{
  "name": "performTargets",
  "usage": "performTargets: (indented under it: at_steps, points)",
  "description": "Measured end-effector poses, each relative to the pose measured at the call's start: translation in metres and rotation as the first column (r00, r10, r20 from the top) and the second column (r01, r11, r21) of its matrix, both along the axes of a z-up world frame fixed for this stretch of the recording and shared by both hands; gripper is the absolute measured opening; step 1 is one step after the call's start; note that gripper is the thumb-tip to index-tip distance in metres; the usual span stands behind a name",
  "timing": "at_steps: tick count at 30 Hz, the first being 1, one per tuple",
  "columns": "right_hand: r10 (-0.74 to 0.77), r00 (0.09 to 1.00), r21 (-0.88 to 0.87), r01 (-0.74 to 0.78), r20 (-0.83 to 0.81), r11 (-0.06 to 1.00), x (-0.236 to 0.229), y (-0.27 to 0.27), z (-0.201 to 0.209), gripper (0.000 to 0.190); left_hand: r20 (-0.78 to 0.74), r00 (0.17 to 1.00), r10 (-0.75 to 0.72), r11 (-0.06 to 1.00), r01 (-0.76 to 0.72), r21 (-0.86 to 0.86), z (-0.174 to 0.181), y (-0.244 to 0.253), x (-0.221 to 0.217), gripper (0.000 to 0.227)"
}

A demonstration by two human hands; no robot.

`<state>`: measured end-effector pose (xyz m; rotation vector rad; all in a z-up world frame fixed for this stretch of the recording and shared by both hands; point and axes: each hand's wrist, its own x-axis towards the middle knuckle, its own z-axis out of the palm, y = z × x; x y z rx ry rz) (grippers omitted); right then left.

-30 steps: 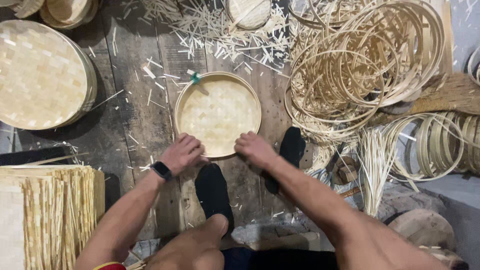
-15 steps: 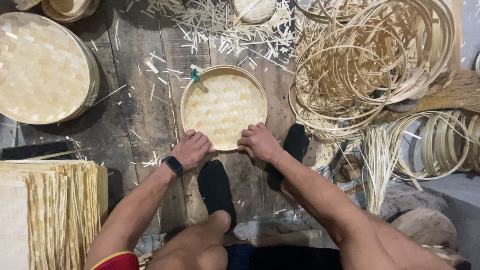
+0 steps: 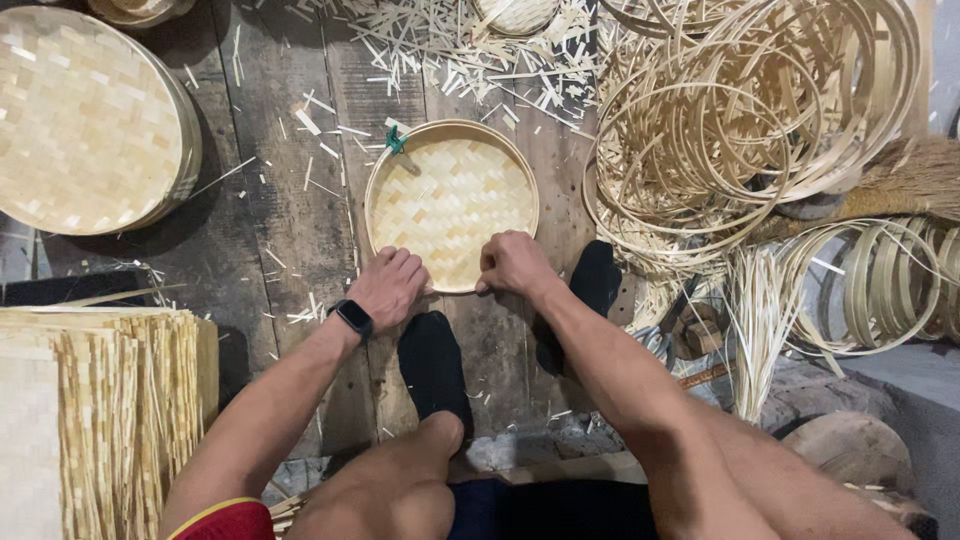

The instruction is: The person fits a flexible bamboo hoop around the rim of a woven base, pressing and smoothing the edges by hand to secure the frame.

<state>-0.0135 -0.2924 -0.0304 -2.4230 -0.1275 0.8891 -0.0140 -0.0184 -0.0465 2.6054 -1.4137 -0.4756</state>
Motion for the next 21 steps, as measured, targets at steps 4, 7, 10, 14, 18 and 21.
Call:
performTargets:
  at_steps: [4, 7, 10, 14, 18, 21]
  points:
    - [0.137, 0.935, 0.097, -0.178, 0.328, 0.979, -0.022, -0.003, 0.01, 0.026, -0.066, 0.996, 0.053, 0.982, -0.064, -0.18, -0.002, -0.003, 0.0, 0.023]
    - [0.405, 0.804, -0.057, -0.424, 0.436, 0.904, -0.035, -0.003, 0.01, 0.018, -0.071, 0.994, 0.085, 0.968, -0.099, -0.229, -0.004, -0.001, -0.009, 0.029]
    - [0.583, 0.718, -0.185, -0.559, 0.38, 0.808, -0.032, -0.014, 0.006, 0.009, 0.076, 0.997, -0.006, 0.93, 0.033, -0.367, -0.005, 0.008, -0.009, 0.033]
    - [0.548, 0.78, -0.059, -0.558, 0.302, 0.828, -0.001, -0.024, 0.008, 0.013, -0.024, 0.996, -0.081, 0.967, 0.073, -0.244, -0.008, 0.004, 0.0, 0.041]
    - [0.088, 0.705, 0.105, -0.226, 0.703, 0.968, 0.076, -0.003, 0.018, 0.028, 0.015, 0.995, -0.103, 0.95, 0.103, -0.294, -0.005, -0.002, 0.012, 0.044]
    - [0.017, 0.508, 0.097, -0.197, 0.861, 0.976, 0.135, 0.028, 0.016, 0.041, 0.033, 0.995, -0.091, 0.932, 0.096, -0.35, -0.003, -0.003, 0.009, 0.043]
